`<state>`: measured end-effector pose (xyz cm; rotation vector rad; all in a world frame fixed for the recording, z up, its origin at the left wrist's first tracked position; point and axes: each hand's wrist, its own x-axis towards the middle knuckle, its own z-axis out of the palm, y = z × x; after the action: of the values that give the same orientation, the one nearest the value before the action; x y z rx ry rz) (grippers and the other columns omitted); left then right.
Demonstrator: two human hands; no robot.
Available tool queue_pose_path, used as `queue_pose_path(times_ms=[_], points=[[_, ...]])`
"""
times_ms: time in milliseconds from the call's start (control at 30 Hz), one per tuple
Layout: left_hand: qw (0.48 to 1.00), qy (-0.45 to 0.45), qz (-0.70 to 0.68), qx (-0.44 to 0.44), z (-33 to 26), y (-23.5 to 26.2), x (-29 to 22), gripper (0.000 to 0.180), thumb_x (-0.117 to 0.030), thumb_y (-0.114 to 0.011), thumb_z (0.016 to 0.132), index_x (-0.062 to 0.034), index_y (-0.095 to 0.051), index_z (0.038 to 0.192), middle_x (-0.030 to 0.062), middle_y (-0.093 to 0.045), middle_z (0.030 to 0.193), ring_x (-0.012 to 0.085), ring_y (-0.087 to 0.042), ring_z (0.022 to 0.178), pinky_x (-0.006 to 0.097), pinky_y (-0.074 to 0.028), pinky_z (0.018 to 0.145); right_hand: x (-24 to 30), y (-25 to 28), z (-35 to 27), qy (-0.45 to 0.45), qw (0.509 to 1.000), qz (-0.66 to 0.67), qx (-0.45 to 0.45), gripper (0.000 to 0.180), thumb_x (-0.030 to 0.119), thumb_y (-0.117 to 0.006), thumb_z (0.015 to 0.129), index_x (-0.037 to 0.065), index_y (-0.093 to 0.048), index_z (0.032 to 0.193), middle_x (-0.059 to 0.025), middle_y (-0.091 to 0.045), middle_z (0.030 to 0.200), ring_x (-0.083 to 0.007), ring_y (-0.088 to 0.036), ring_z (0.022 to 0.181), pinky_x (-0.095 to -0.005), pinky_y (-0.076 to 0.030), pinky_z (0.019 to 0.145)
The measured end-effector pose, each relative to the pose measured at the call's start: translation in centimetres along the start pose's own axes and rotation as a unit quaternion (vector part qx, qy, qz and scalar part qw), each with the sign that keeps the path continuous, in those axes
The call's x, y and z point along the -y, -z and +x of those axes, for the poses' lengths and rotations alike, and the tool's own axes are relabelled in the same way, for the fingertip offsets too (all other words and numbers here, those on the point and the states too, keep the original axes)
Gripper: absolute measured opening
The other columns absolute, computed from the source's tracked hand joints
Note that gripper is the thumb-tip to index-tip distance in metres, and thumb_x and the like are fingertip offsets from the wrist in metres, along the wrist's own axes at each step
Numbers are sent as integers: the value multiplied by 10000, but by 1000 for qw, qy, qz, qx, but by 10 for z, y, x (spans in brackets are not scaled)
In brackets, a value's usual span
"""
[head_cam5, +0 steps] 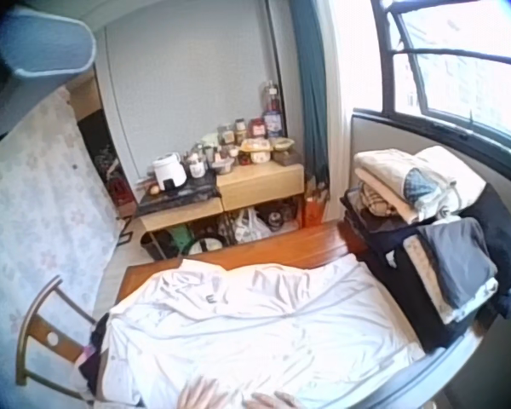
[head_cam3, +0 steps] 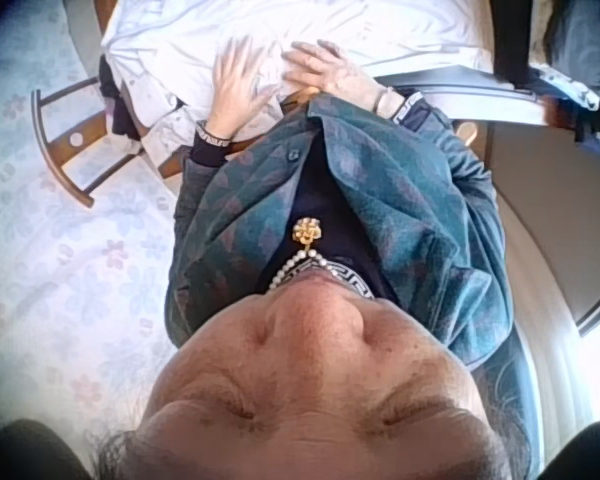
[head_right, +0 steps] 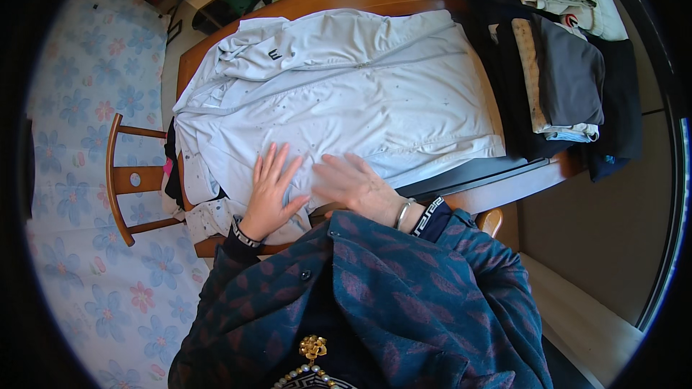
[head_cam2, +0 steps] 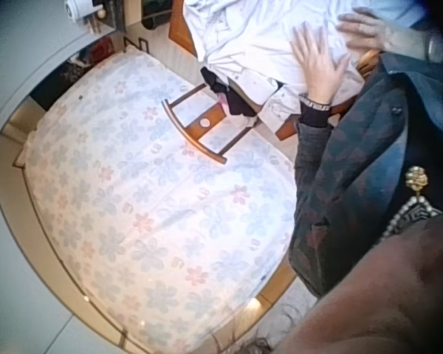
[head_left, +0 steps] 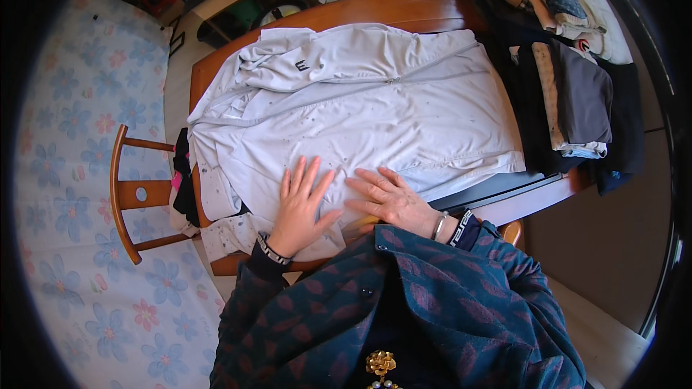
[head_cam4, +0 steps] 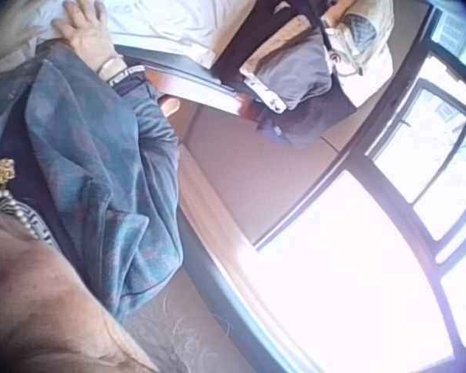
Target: The person folds a dark gray garment on a table, then picks up a light gray jacket and begins folding it. The person smooths and aligns the jacket sleeves and body before folding it in half.
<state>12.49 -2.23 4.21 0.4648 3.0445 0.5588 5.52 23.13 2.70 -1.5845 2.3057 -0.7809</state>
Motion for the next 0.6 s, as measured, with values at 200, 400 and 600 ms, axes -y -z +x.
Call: queue_pose_path(times_ms=[200,400,600], points=[[997,-17,-57,59,-47,21,-3,783,-562,-680,869,-68,-498,1448,207,-299,1607,427,-208,1506,581,-171,1184,-7,6,-2,-21,998,-33,-55,564,301,-692,896,162,-538,1420,-82,-387,1573,-301,-290,1492,-522,-247,1196],[990,7,-92,106,-82,50,6,809,-430,-868,690,-67,-584,1355,169,-389,1566,388,-279,1488,541,-240,1173,-8,2,-1,-18,996,-52,-74,567,288,-694,882,160,-541,1413,-79,-411,1550,-298,-301,1484,-525,-265,1191],[994,85,-39,58,-112,77,38,648,-228,-897,627,-57,-640,1197,148,-528,1441,371,-482,1330,419,-421,1059,-11,0,-2,-14,996,-41,-76,619,247,-723,845,172,-527,1427,-92,-399,1562,-308,-311,1478,-542,-257,1190]])
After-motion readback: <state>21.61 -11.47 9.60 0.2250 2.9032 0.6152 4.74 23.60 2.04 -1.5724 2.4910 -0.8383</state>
